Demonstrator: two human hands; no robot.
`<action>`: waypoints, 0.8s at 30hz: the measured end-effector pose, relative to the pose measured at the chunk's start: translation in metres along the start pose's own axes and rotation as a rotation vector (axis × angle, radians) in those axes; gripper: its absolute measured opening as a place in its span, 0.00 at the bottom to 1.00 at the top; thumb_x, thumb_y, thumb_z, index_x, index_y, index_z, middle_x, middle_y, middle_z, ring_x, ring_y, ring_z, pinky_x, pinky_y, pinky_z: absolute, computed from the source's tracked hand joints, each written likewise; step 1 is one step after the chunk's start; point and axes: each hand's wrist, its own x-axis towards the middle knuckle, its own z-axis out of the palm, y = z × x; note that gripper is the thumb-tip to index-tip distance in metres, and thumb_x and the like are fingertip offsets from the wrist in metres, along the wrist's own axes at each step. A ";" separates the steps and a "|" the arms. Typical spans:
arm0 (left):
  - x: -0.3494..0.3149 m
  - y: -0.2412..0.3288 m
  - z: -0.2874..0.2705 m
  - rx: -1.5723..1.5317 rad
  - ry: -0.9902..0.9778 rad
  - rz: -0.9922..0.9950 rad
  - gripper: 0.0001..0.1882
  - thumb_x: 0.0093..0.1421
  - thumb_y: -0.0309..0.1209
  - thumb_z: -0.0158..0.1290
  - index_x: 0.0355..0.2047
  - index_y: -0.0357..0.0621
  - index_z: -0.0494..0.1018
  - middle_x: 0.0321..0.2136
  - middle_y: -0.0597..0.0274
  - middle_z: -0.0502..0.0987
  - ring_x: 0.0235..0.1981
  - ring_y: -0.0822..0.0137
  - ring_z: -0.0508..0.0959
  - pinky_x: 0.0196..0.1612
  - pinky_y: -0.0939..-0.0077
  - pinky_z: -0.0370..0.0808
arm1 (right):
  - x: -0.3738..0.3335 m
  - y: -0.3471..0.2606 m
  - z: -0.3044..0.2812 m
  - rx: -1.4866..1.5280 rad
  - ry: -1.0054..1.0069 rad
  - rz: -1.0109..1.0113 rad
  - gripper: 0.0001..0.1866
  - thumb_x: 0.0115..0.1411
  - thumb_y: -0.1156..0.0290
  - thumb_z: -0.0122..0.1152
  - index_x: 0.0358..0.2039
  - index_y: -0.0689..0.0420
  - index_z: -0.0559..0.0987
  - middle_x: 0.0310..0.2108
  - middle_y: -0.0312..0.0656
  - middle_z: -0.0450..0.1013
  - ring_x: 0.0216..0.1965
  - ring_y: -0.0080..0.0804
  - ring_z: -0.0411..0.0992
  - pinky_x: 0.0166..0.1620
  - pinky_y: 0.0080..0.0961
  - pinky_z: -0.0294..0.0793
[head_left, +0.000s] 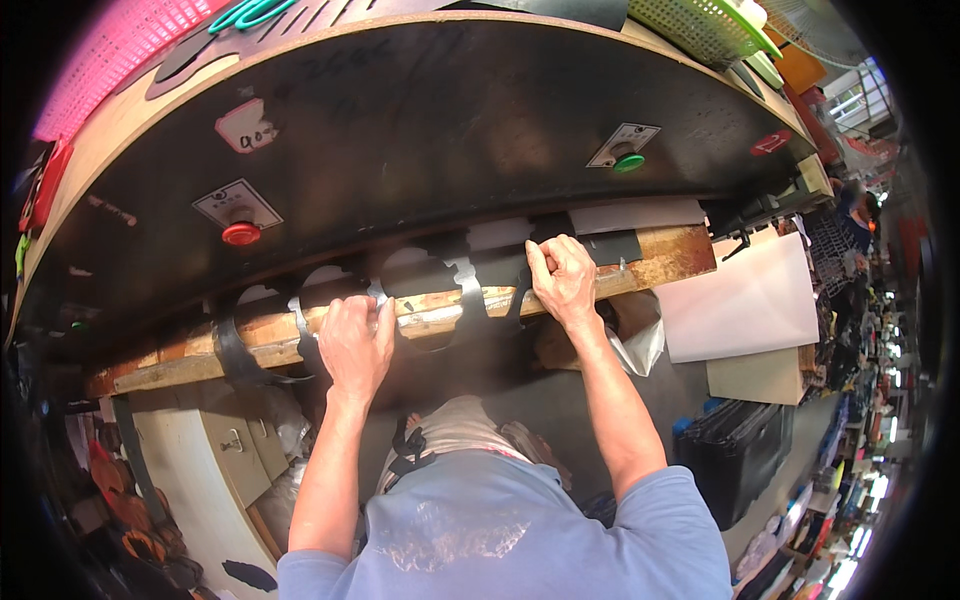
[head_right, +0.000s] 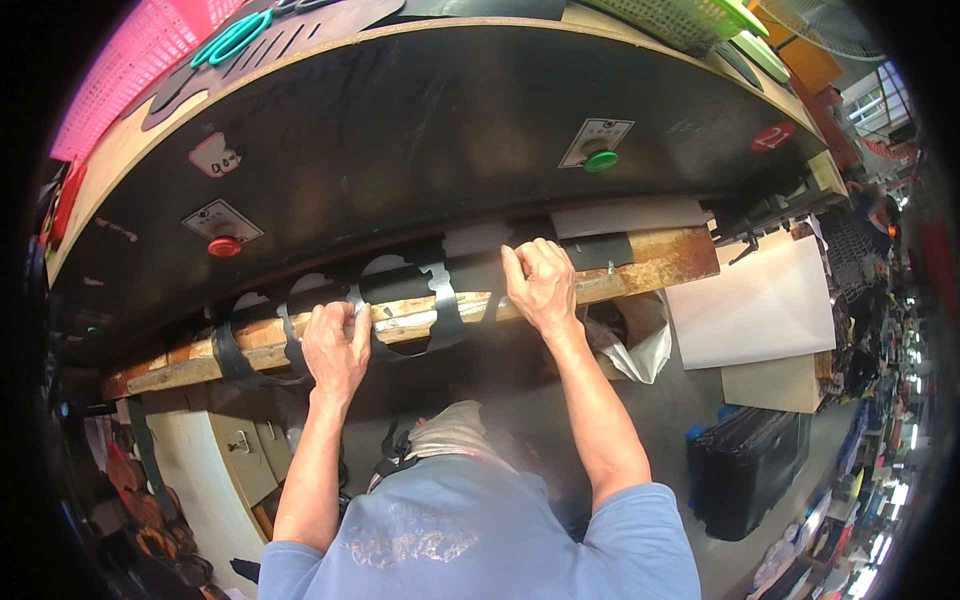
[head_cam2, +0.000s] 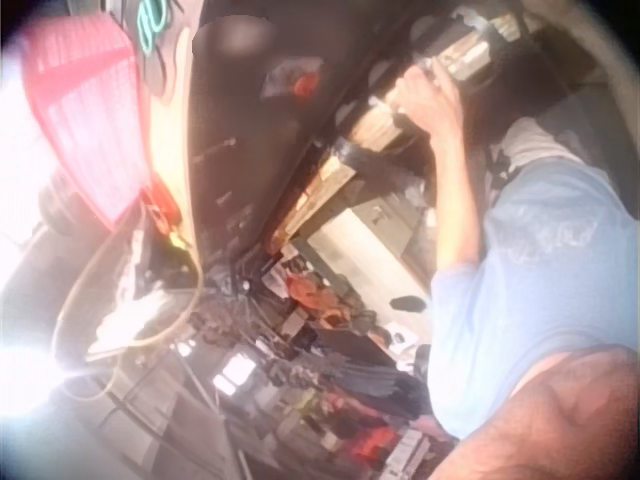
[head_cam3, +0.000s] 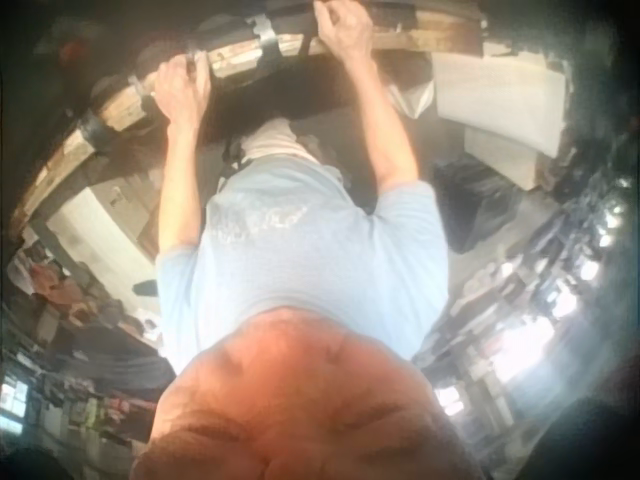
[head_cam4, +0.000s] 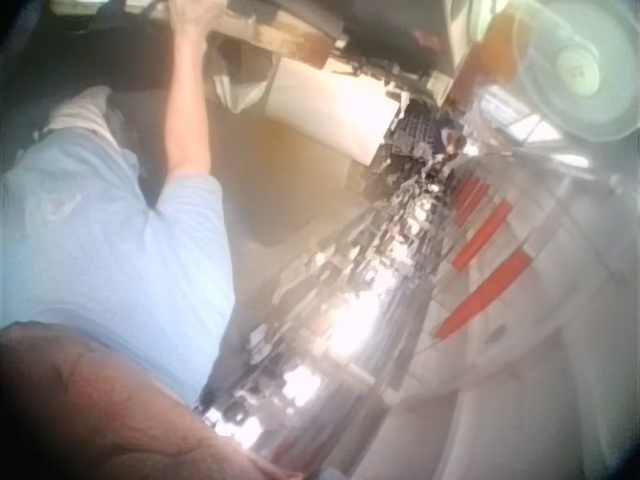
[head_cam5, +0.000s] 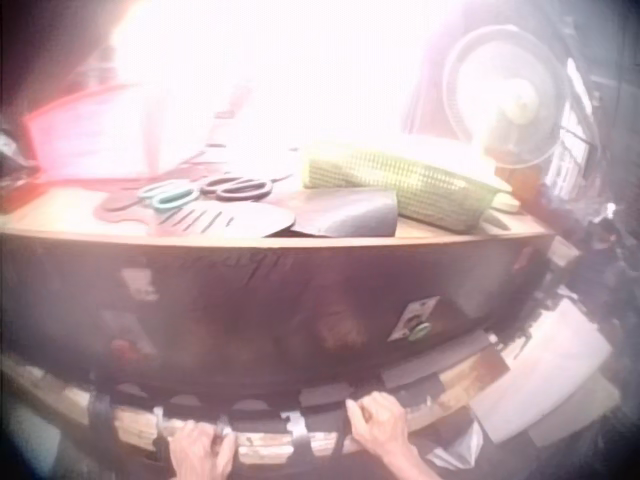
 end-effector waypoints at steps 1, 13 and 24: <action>0.001 -0.002 0.001 -0.003 0.001 0.006 0.11 0.61 0.31 0.69 0.34 0.40 0.77 0.28 0.55 0.79 0.32 0.52 0.78 0.37 0.57 0.75 | 0.001 0.001 0.000 0.002 0.000 -0.005 0.15 0.61 0.74 0.72 0.22 0.57 0.75 0.21 0.41 0.68 0.25 0.44 0.69 0.34 0.40 0.69; -0.020 0.006 -0.005 -0.066 0.013 -0.028 0.12 0.59 0.29 0.69 0.34 0.38 0.76 0.29 0.51 0.79 0.34 0.48 0.78 0.37 0.54 0.75 | -0.007 -0.004 -0.017 0.242 -0.085 0.192 0.11 0.64 0.75 0.72 0.26 0.63 0.81 0.19 0.35 0.66 0.21 0.23 0.62 0.27 0.25 0.64; -0.115 0.009 -0.073 -0.302 -0.369 -0.190 0.12 0.57 0.26 0.70 0.38 0.38 0.78 0.32 0.53 0.81 0.37 0.51 0.80 0.42 0.58 0.77 | 0.015 -0.029 0.046 -0.302 -0.346 -0.242 0.48 0.53 0.45 0.79 0.68 0.58 0.73 0.68 0.56 0.65 0.68 0.60 0.61 0.69 0.54 0.61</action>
